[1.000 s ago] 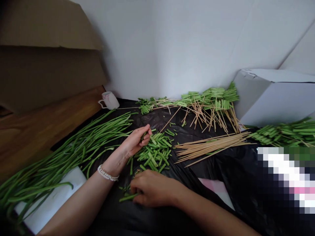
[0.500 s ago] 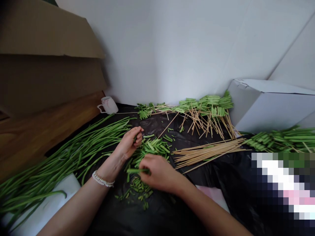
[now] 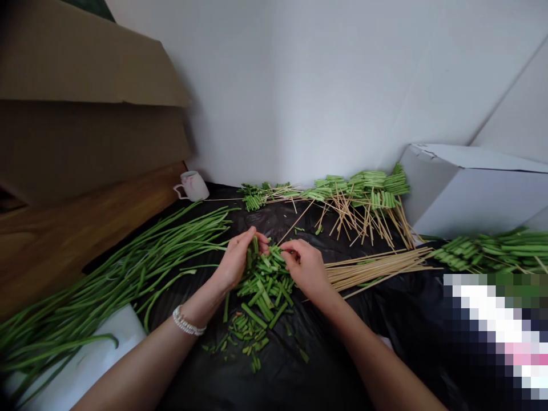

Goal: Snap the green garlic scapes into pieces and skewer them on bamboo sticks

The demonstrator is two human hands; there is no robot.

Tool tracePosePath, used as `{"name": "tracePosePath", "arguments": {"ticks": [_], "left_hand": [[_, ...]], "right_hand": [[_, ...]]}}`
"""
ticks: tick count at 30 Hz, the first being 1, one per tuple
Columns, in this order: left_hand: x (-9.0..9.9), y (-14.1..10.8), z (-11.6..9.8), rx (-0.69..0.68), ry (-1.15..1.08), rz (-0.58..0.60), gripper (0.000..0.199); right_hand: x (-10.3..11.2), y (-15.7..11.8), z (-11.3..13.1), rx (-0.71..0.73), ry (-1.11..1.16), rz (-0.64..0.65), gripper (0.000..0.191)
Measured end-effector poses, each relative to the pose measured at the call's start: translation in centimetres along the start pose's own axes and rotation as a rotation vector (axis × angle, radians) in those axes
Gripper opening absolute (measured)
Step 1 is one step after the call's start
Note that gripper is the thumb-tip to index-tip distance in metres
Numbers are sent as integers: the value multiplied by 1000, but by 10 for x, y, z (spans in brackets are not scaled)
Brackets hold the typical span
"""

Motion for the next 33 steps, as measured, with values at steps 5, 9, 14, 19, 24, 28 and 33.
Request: {"name": "tracePosePath", "arguments": {"ticks": [5,9,14,19,24,28,33], "left_hand": [[7,6,2,5,-11,-11,53],[8,6,5,7,34,37,58],[-1,-1,3,17,122,202,64],[2,-1,-5,-107,155,135,57],[1,-2,-11,-158,267,101,30],[-7,-5,-11,-108,154,196,25],[-9,-6,-9,-76,90,240,25]], "right_hand": [[9,1,7,83,-78,-5,15],[7,-2,13,179,-128,210,23],[0,-4,12,240,-190,217,15],[5,-2,20,132,106,82,10],[6,-9,30,207,125,-89,12],[7,-15,35,358,-71,-271,32],[9,-16,37,411,-149,-331,46]]}}
Point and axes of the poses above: each hand's wrist, its own y-axis towards the middle knuckle, its own x-axis out of the back of the hand, z = x × y, the point moved 3 cm from there along y, towards the middle knuckle, and after that the axes turned 4 degrees about -y, right-handed, at the moved point
